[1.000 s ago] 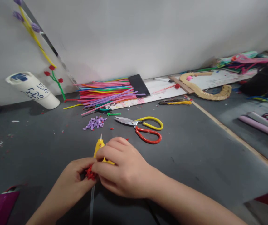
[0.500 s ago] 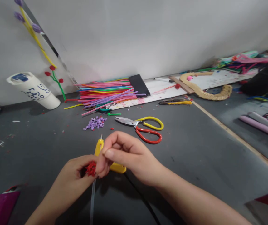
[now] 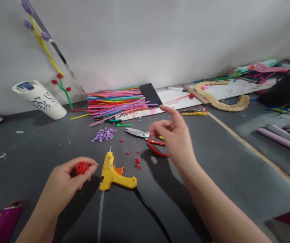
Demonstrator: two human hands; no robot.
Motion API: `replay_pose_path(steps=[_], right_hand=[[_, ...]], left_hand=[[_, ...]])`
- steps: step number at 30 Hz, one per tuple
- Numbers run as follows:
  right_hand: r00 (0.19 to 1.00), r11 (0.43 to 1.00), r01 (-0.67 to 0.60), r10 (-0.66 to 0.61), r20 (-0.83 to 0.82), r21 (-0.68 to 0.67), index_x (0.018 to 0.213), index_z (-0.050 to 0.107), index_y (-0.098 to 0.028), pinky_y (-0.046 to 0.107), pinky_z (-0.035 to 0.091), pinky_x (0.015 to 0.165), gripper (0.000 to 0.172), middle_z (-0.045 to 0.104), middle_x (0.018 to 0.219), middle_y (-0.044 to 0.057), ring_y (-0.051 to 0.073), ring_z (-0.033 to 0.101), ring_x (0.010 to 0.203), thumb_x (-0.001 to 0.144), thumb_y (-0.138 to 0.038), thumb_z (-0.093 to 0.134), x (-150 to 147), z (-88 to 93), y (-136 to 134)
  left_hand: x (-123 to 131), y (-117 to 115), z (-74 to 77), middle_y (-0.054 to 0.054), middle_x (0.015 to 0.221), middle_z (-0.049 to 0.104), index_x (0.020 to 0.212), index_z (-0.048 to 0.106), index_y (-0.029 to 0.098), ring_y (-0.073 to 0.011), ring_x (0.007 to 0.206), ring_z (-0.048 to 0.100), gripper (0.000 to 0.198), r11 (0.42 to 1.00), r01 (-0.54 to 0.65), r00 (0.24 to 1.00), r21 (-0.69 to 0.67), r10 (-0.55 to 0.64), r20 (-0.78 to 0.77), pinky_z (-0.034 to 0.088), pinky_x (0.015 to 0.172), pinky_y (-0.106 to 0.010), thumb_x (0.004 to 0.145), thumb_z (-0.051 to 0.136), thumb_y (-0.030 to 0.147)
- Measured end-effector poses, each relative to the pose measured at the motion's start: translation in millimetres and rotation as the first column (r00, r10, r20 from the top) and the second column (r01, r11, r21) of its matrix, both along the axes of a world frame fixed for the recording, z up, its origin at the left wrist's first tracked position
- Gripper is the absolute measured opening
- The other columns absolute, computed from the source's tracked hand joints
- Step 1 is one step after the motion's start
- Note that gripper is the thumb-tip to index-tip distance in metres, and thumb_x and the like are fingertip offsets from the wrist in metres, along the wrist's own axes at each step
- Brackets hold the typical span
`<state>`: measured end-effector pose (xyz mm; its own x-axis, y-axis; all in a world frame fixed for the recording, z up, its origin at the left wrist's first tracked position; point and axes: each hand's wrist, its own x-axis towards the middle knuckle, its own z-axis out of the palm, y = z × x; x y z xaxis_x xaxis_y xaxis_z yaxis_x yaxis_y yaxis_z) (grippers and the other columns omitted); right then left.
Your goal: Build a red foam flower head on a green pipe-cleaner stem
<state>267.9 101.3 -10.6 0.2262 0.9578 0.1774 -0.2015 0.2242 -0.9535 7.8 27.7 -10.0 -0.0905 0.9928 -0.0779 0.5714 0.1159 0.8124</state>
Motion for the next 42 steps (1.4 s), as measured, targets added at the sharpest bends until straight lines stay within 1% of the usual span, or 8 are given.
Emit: replay_pose_path(steps=[3, 6, 8, 11, 15, 25, 30, 42], right_hand=[[0.924, 0.979, -0.200, 0.198, 0.327, -0.027, 0.120, 0.054, -0.029, 0.028, 0.052, 0.076, 0.057, 0.067, 0.101, -0.001, 0.015, 0.066, 0.087, 0.068, -0.014, 0.071, -8.8, -9.4, -3.3], [0.812, 0.954, -0.282, 0.296, 0.503, -0.105, 0.090, 0.067, -0.021, 0.031, 0.053, 0.071, 0.010, 0.069, 0.076, 0.001, 0.017, 0.067, 0.073, 0.082, -0.026, 0.063, -21.2, -12.5, -12.1], [0.804, 0.954, -0.277, 0.293, 0.518, -0.110, 0.080, 0.067, -0.019, 0.029, 0.053, 0.064, 0.015, 0.068, 0.070, 0.001, 0.015, 0.064, 0.060, 0.087, -0.026, 0.055, -27.7, -11.6, -17.7], [0.787, 0.954, -0.297, 0.270, 0.555, -0.043, 0.113, 0.062, -0.022, 0.030, 0.054, 0.073, 0.034, 0.067, 0.114, 0.006, 0.015, 0.068, 0.078, 0.080, -0.015, 0.055, -32.7, -8.9, -23.4], [0.762, 0.950, -0.313, 0.255, 0.596, -0.006, 0.109, 0.063, -0.022, 0.031, 0.056, 0.075, 0.030, 0.072, 0.099, 0.004, 0.017, 0.070, 0.080, 0.084, -0.013, 0.051, -34.5, -6.3, -28.3], [0.602, 0.598, -0.798, 0.787, -0.137, -0.076, 0.137, 0.036, -0.030, 0.045, 0.042, 0.106, 0.071, 0.047, 0.146, 0.007, 0.020, 0.055, 0.125, 0.073, -0.004, 0.049, -47.4, -13.0, -39.2], [0.464, 0.457, -0.885, 0.876, -0.129, -0.084, 0.144, 0.032, -0.029, 0.040, 0.023, 0.117, 0.094, 0.028, 0.157, 0.003, 0.016, 0.027, 0.143, 0.055, -0.001, 0.045, -51.4, -14.4, -50.4], [0.494, 0.650, -0.729, 0.717, 0.492, -0.215, 0.154, 0.005, -0.017, 0.053, 0.023, 0.116, 0.100, 0.013, 0.160, 0.016, 0.027, 0.016, 0.146, 0.066, -0.001, 0.050, -75.9, -19.1, -77.0]], left_hand=[[-1.7, 0.6, 0.0, 0.006, 0.046, 0.052, 0.073, 0.073, 0.021, -0.0097, 0.039, 0.041, 0.014, 0.999, -0.031, 1.000, 0.010, 0.031, -0.001, 0.034, 0.040, -0.021, 0.075, 0.063, 0.031], [0.1, -0.5, -0.5, 0.006, 0.046, 0.052, 0.072, 0.073, 0.021, -0.0093, 0.039, 0.040, 0.013, 1.000, -0.005, 1.000, 0.017, 0.004, 0.016, 0.033, 0.039, -0.020, 0.075, 0.063, 0.030], [2.4, -1.6, -0.8, 0.006, 0.048, 0.055, 0.073, 0.073, 0.021, -0.0094, 0.040, 0.042, 0.012, 1.000, 0.019, 1.000, 0.016, -0.019, 0.025, 0.034, 0.039, -0.020, 0.075, 0.063, 0.028], [6.3, -3.4, -0.5, 0.003, 0.058, 0.065, 0.074, 0.072, 0.021, -0.0113, 0.048, 0.054, 0.010, 0.999, 0.041, 0.998, 0.015, -0.041, 0.047, 0.041, 0.045, -0.020, 0.075, 0.063, 0.024], [11.2, -6.3, 1.7, 0.002, 0.068, 0.072, 0.073, 0.072, 0.021, -0.0140, 0.062, 0.064, 0.011, 0.994, 0.105, 0.993, 0.017, -0.106, 0.048, 0.049, 0.059, -0.021, 0.075, 0.062, 0.020], [16.4, -11.0, 1.7, 0.004, 0.067, 0.073, 0.073, 0.073, 0.022, -0.0126, 0.060, 0.065, 0.013, 0.980, 0.135, 0.988, 0.148, -0.144, 0.052, 0.049, 0.059, -0.019, 0.077, 0.062, 0.016], [18.4, -16.8, 0.1, 0.006, 0.073, 0.075, 0.080, 0.072, 0.025, -0.0106, 0.064, 0.067, 0.013, 0.921, 0.109, 0.993, 0.374, -0.116, -0.004, 0.049, 0.062, -0.016, 0.077, 0.065, 0.014], [30.5, -22.9, 0.5, 0.004, 0.065, 0.071, 0.074, 0.067, 0.020, -0.0096, 0.058, 0.064, 0.012, 0.896, 0.157, 0.981, 0.416, -0.093, -0.170, 0.047, 0.060, -0.017, 0.079, 0.059, 0.012]])
